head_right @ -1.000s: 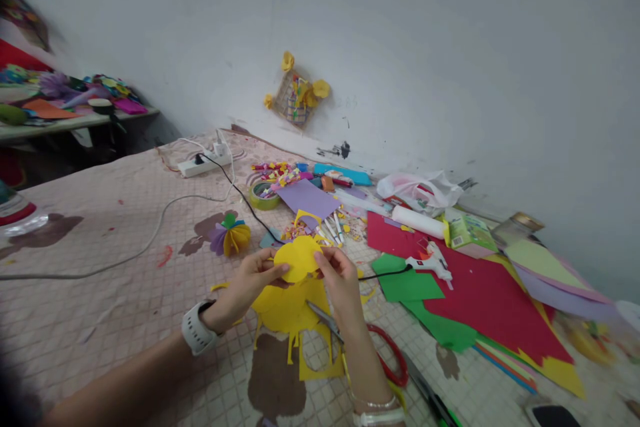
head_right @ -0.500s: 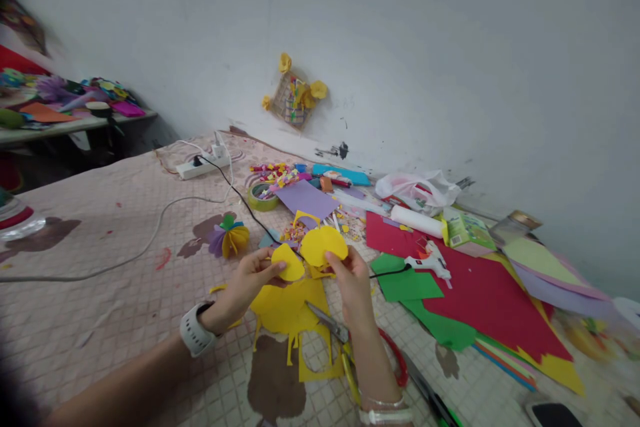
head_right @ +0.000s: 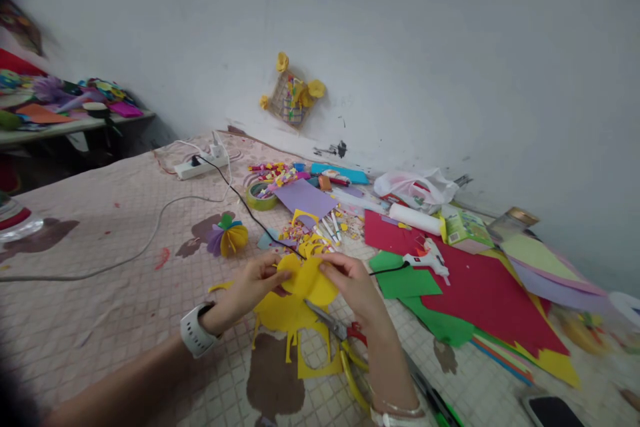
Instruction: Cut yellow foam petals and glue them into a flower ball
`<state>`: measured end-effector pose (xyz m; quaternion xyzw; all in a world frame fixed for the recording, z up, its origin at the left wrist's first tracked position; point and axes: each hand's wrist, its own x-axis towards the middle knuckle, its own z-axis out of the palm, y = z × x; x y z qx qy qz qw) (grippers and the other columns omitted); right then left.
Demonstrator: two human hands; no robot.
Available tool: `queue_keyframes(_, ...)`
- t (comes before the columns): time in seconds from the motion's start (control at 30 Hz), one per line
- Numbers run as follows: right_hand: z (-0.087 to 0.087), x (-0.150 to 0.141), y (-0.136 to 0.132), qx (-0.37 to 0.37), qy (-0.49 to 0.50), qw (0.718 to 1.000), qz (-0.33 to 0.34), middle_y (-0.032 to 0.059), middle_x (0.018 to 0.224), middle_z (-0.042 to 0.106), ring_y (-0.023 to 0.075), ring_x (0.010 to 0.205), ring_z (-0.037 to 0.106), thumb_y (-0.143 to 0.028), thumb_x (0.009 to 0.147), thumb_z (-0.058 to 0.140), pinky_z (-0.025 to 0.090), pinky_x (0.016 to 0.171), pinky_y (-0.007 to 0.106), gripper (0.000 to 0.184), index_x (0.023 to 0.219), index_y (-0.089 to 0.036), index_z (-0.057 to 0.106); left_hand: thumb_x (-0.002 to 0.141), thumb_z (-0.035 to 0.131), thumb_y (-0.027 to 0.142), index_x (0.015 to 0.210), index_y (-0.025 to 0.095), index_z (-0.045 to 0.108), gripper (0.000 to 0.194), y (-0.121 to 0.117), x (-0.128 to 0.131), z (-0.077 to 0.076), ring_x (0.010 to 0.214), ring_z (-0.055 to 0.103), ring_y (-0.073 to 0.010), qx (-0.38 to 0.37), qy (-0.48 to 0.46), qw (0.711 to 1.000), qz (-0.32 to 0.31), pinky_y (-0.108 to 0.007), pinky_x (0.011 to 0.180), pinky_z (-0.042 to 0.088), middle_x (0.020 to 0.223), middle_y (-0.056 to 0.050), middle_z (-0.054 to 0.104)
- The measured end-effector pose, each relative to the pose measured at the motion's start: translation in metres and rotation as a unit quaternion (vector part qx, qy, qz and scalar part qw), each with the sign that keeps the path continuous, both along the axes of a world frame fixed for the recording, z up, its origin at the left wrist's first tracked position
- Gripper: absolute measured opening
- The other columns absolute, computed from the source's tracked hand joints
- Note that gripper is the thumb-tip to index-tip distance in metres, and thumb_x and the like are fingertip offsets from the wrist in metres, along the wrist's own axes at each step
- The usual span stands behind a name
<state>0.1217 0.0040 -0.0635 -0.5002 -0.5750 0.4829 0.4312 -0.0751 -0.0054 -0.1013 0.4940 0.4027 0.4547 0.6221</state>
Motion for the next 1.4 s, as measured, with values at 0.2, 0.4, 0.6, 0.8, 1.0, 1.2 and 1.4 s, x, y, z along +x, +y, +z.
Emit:
queue_keyframes(0.2, 0.008, -0.013, -0.012, 0.046, -0.160, 0.984, 0.061, 0.0022, 0.080, 0.069, 0.0220, 0.074, 0.061, -0.019, 0.072, 0.063, 0.043, 0.067, 0.033, 0.017, 0.085, -0.024, 0.073, 0.073, 0.070, 0.036, 0.075, 0.015, 0.064, 0.021, -0.006, 0.002, 0.000, 0.052, 0.061, -0.0114, 0.008, 0.030, 0.998, -0.060, -0.020, 0.050, 0.047, 0.059, 0.001, 0.062)
queue_keyframes(0.4, 0.007, -0.019, -0.014, 0.078, -0.236, 0.968, 0.017, -0.0010, 0.073, 0.061, 0.0200, 0.069, 0.058, -0.016, 0.073, 0.058, 0.041, 0.063, 0.031, 0.015, 0.086, -0.024, 0.057, 0.081, 0.059, 0.044, 0.072, 0.017, 0.061, 0.029, -0.009, 0.001, 0.002, 0.054, 0.064, -0.0149, 0.004, 0.040, 0.995, -0.092, -0.025, 0.055, 0.052, 0.059, 0.000, 0.062)
queue_keyframes(0.6, 0.005, -0.023, -0.013, 0.079, -0.261, 0.962, 0.019, -0.0014, 0.073, 0.058, 0.0199, 0.068, 0.058, -0.017, 0.075, 0.053, 0.042, 0.063, 0.031, 0.015, 0.088, -0.023, 0.053, 0.083, 0.055, 0.049, 0.081, 0.015, 0.060, 0.034, -0.008, 0.001, -0.002, 0.061, 0.066, -0.0161, 0.003, 0.040, 0.993, -0.115, -0.028, 0.060, 0.053, 0.065, -0.001, 0.063)
queue_keyframes(0.8, 0.006, -0.024, -0.012, 0.072, -0.256, 0.964, 0.012, 0.0000, 0.077, 0.060, 0.0209, 0.073, 0.060, -0.021, 0.077, 0.056, 0.043, 0.067, 0.032, 0.015, 0.091, -0.022, 0.053, 0.073, 0.070, 0.043, 0.074, 0.014, 0.059, 0.031, -0.006, 0.001, -0.004, 0.060, 0.062, -0.0127, 0.008, 0.037, 0.993, -0.115, -0.024, 0.058, 0.050, 0.066, 0.002, 0.060)
queue_keyframes(1.0, 0.006, -0.018, -0.010, 0.070, -0.230, 0.971, 0.008, 0.0006, 0.080, 0.063, 0.0206, 0.075, 0.062, -0.023, 0.077, 0.057, 0.044, 0.068, 0.032, 0.014, 0.091, -0.023, 0.054, 0.074, 0.068, 0.041, 0.080, 0.013, 0.061, 0.030, -0.003, -0.001, -0.006, 0.060, 0.062, -0.0122, -0.002, 0.034, 0.995, -0.098, -0.024, 0.059, 0.050, 0.070, -0.002, 0.066)
queue_keyframes(1.2, -0.002, -0.015, -0.006, 0.074, -0.190, 0.979, 0.000, 0.0014, 0.081, 0.064, 0.0207, 0.078, 0.063, -0.026, 0.078, 0.058, 0.047, 0.068, 0.031, 0.018, 0.095, -0.023, 0.055, 0.074, 0.070, 0.038, 0.076, 0.012, 0.061, 0.027, -0.001, -0.002, -0.010, 0.056, 0.062, -0.0115, -0.008, 0.028, 0.996, -0.087, -0.023, 0.056, 0.049, 0.066, -0.001, 0.065)
queue_keyframes(1.4, -0.001, -0.017, -0.007, 0.080, -0.169, 0.982, -0.010, -0.0004, 0.077, 0.061, 0.0194, 0.073, 0.062, -0.027, 0.078, 0.059, 0.046, 0.065, 0.030, 0.018, 0.096, -0.023, 0.055, 0.069, 0.074, 0.040, 0.076, 0.012, 0.064, 0.031, -0.001, -0.002, -0.004, 0.057, 0.062, -0.0116, -0.019, 0.011, 0.997, -0.081, -0.024, 0.057, 0.051, 0.068, -0.002, 0.065)
